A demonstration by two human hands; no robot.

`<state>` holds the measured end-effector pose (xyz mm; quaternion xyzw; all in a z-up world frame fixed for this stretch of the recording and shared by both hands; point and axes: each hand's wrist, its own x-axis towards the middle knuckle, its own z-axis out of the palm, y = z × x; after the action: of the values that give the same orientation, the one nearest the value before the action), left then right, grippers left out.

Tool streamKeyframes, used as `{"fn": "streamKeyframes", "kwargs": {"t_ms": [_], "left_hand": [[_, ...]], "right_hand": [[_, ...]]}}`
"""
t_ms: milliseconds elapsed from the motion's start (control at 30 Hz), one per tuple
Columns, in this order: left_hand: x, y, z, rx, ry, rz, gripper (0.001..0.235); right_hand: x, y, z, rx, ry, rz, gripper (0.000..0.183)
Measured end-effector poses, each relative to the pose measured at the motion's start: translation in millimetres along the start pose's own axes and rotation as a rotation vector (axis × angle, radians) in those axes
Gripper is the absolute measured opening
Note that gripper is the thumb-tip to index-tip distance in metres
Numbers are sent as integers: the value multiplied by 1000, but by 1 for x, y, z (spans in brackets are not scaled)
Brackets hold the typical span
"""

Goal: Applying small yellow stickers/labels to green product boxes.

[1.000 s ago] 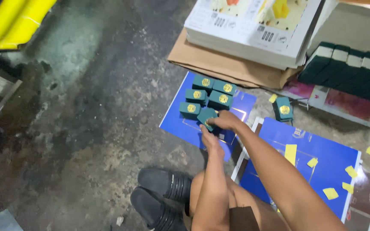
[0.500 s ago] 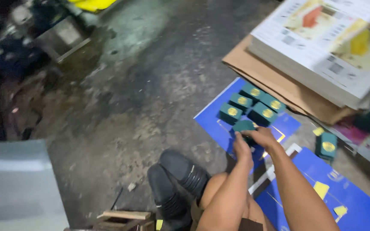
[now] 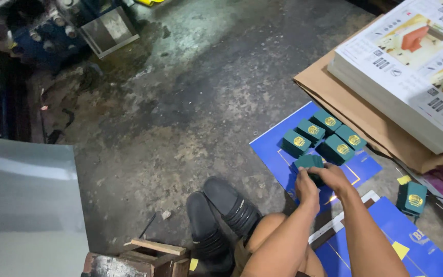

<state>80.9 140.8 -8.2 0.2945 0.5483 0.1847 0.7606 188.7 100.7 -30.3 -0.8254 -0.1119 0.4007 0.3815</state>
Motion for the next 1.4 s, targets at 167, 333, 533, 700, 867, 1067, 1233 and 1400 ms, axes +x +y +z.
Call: {"fn": "streamKeyframes", "kwargs": {"t_ms": [167,333,533,700,867,1067,1233,1400], "left_hand": [[38,-34,-1,117,24,80,71],[58,-71,1,252,-82,-18,81],[57,-88,8,410,-886,-174,85],[69,-117,-4,462,-950,117,59],[-35,-79,-37,859,-1043,623,42],[-143,-89,-48,1178,-1156,1284,67],[-173,-140,-56,1392,-1258,1462,94],[-187,-152,-67,1854,-1241,1239,103]], "right_hand": [[-21,-7,5,-23,73,-17,66],[-60,21,-36,32,237,-9,64],[-164,98,-99,268,384,-52,62],[-252,179,-124,170,452,62,68],[-337,199,-104,-126,572,9,74],[-350,181,-71,-539,532,-148,82],[-330,190,-52,-743,469,-187,91],[-324,203,-40,-845,385,-156,91]]}}
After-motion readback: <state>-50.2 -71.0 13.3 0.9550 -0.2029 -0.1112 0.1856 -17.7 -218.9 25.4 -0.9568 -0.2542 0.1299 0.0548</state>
